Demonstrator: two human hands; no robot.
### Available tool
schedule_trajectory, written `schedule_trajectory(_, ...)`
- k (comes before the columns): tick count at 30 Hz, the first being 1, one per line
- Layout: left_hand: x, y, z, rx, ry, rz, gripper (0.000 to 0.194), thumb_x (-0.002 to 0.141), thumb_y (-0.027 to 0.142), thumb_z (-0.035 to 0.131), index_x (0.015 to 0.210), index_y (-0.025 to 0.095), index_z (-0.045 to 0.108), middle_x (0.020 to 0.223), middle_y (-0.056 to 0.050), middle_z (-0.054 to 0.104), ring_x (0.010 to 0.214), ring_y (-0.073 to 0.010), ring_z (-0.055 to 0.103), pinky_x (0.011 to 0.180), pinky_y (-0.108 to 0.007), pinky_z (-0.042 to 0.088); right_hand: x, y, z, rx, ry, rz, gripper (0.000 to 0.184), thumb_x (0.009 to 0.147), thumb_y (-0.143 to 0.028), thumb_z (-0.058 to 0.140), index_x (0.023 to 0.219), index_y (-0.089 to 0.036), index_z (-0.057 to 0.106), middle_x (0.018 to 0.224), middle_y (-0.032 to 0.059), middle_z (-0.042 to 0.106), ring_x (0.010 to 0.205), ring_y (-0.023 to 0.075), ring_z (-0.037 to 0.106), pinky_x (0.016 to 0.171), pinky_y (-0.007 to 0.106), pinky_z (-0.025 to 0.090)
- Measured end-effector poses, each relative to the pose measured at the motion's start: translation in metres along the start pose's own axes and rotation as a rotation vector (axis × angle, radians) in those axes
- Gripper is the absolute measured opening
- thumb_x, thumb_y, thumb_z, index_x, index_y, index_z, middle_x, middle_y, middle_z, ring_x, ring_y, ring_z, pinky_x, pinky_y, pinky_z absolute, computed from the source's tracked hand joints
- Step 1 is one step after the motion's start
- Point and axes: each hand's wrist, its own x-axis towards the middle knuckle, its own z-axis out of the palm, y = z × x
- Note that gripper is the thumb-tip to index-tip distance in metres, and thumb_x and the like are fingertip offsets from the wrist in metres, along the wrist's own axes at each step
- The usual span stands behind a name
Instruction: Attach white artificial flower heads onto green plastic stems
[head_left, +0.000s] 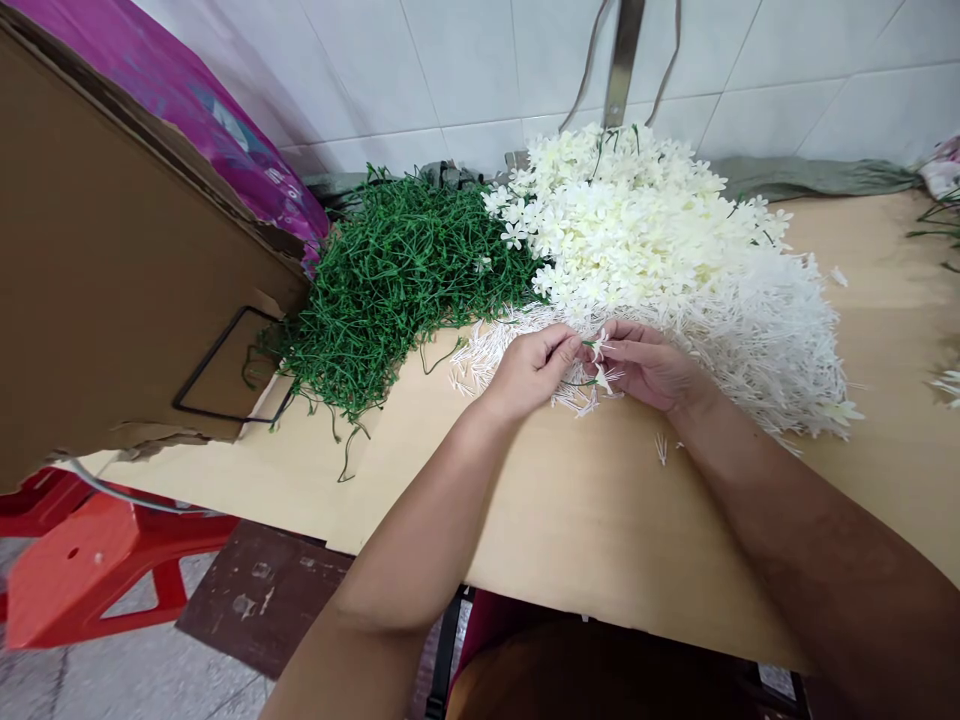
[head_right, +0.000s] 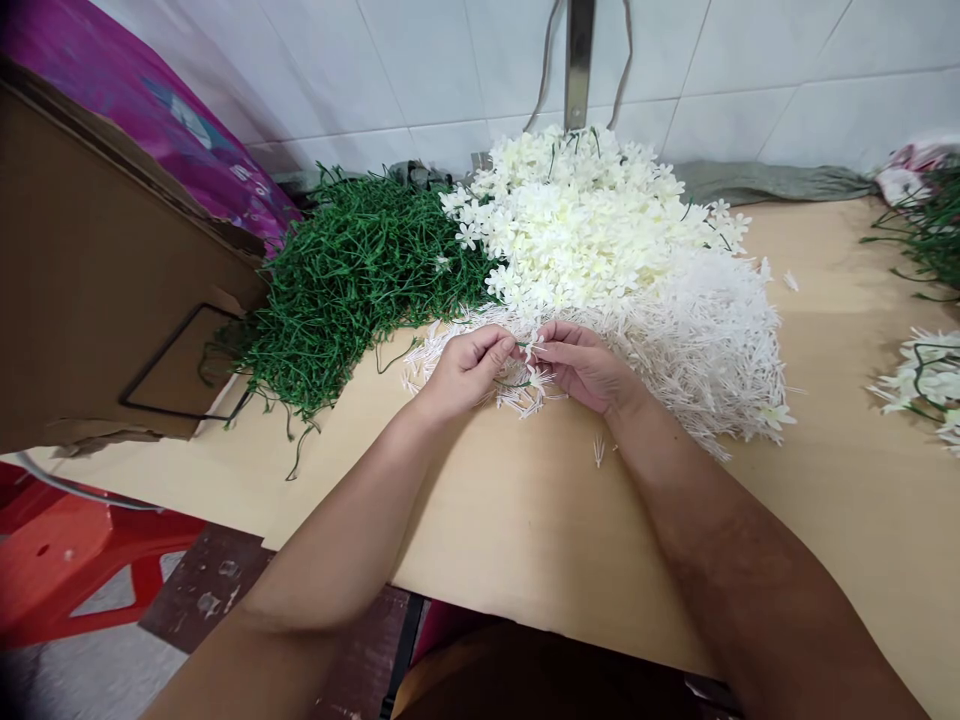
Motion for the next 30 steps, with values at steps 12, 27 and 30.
schedule_trajectory(12, 0.000, 0.001, 0.002, -0.083, -0.089, -0.076, 0.037, 0.091, 0.047, 0.039, 0.074, 0.017, 0.053, 0.068, 0.001, 0.055, 0.065, -0.0101, 0.047, 0.066, -0.023, 0.036, 0.001, 0.005, 0.011, -0.032, 0.082, -0.043, 0.020, 0.056, -0.022, 0.081, 0.065, -0.018, 0.064, 0.061, -0.0013, 0.065, 0.057, 0.0093, 0.057, 0.060, 0.024, 0.046)
schedule_trajectory(27, 0.003, 0.007, 0.013, -0.570, -0.069, -0.259, 0.044, 0.075, 0.057, 0.061, 0.064, 0.015, 0.051, 0.059, 0.002, 0.048, 0.058, -0.0070, 0.048, 0.059, -0.021, 0.040, 0.002, 0.001, 0.012, -0.054, 0.040, 0.049, 0.025, 0.054, -0.023, 0.081, 0.056, -0.018, 0.057, 0.057, -0.0004, 0.064, 0.058, 0.0120, 0.059, 0.063, 0.027, 0.046)
schedule_trajectory(30, 0.004, 0.009, 0.012, -0.641, -0.078, -0.261, 0.046, 0.071, 0.058, 0.065, 0.062, 0.015, 0.049, 0.057, 0.003, 0.046, 0.056, -0.0070, 0.046, 0.058, -0.022, 0.040, 0.002, 0.001, 0.012, -0.047, 0.033, 0.050, 0.026, 0.054, -0.025, 0.082, 0.055, -0.019, 0.057, 0.056, -0.0012, 0.063, 0.058, 0.0116, 0.058, 0.063, 0.026, 0.046)
